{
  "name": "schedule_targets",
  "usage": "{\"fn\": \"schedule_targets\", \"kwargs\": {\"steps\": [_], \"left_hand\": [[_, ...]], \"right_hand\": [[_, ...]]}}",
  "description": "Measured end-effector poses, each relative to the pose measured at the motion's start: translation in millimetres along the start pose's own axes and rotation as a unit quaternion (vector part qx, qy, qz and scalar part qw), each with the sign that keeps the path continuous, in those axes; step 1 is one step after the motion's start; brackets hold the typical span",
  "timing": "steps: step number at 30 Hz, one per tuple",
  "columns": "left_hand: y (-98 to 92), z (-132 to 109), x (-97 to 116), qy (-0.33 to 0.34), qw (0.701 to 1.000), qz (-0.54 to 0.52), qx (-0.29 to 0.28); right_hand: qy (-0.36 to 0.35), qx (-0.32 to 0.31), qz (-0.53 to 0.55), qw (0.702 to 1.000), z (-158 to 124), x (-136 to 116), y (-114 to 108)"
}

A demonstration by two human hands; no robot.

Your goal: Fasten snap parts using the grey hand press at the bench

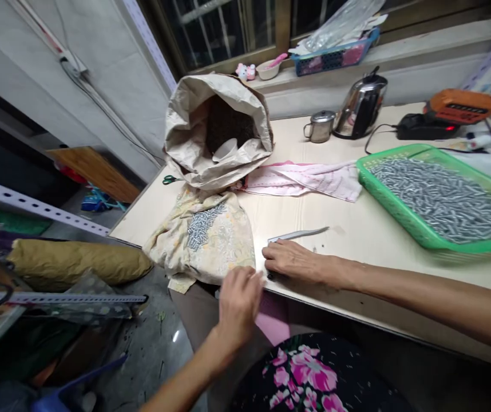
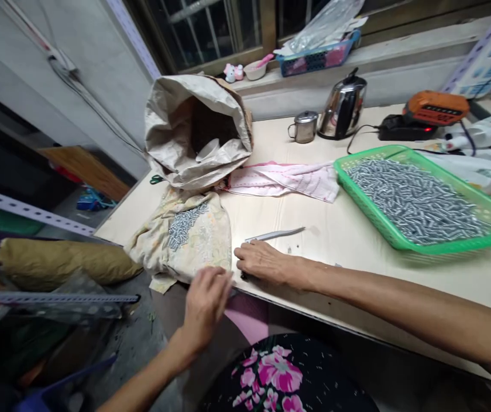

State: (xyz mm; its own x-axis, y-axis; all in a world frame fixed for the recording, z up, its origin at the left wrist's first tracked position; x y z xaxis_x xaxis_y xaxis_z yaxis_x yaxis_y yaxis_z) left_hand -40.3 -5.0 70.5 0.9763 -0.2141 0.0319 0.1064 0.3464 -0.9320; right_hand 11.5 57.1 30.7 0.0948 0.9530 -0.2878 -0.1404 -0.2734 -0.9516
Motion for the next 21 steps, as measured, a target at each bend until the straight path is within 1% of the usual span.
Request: {"fn": "schedule_targets", "kwargs": {"steps": [2,4,5,6,7,9,10,11,12,13,14,15,16,17,18,19,20,21], "left_hand": [[-10.5,13,-55,-0.086,0.995,0.058,0.011],[-11.9,25,-103,-0.142,0.985,0.098,0.005],[-8.6,31,-122,-0.159,0.981,0.111,-0.004],[-3.3,37,-138,-0.173,0.977,0.121,-0.016],[3.2,43,-150,-0.182,0.974,0.129,-0.027],[17.4,55,-167,-0.188,0.97,0.148,-0.047],[24.5,60,-172,-0.186,0.968,0.159,-0.056],[31.4,66,-176,-0.182,0.966,0.171,-0.065],[38.2,71,-178,-0.175,0.965,0.182,-0.076],[44.6,76,-180,-0.167,0.963,0.191,-0.087],[50.3,80,-181,-0.16,0.962,0.198,-0.098],[55.2,84,-183,-0.153,0.961,0.202,-0.107],[59.1,88,-184,-0.149,0.961,0.203,-0.114],[61.7,91,-186,-0.147,0.961,0.203,-0.119],[63.1,94,-188,-0.15,0.96,0.2,-0.123],[63.2,96,-190,-0.156,0.96,0.196,-0.126],[62.2,97,-193,-0.164,0.96,0.19,-0.127],[59.7,99,-193,-0.17,0.96,0.182,-0.126]], "right_hand": [[0.004,0.015,-0.001,1.0,5,2,4],[-0.005,0.047,0.011,0.999,9,0,-2],[-0.009,0.073,0.025,0.997,9,-1,-10],[-0.006,0.11,0.043,0.993,6,0,-23],[0.006,0.155,0.059,0.986,0,3,-40],[0.064,0.26,0.067,0.961,-28,18,-88],[0.108,0.308,0.05,0.944,-49,27,-114],[0.162,0.343,0.015,0.925,-74,36,-139],[0.223,0.352,-0.042,0.908,-98,44,-160],[0.296,0.342,-0.112,0.885,-123,52,-177],[0.357,0.324,-0.183,0.857,-145,57,-189],[0.397,0.314,-0.234,0.83,-164,57,-198],[0.423,0.302,-0.261,0.813,-177,56,-199],[0.427,0.294,-0.258,0.815,-181,54,-192],[0.409,0.29,-0.226,0.835,-178,50,-178],[0.381,0.279,-0.172,0.865,-168,46,-157],[0.337,0.264,-0.11,0.897,-152,39,-133],[0.296,0.246,-0.05,0.922,-135,31,-108]]}}
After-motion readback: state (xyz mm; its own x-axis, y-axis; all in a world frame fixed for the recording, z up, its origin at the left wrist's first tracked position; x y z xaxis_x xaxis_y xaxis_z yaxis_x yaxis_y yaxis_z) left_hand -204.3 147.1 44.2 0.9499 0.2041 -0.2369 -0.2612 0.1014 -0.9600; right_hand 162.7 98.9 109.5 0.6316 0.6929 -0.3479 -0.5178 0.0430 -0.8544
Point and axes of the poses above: each hand's wrist, its own z-axis towards the middle knuckle, its own y-axis out of the palm, x = y × z, the point moved 10 cm from there along z, towards the middle knuckle, and after that the axes turned 8 degrees about z, right-handed, at the moved point
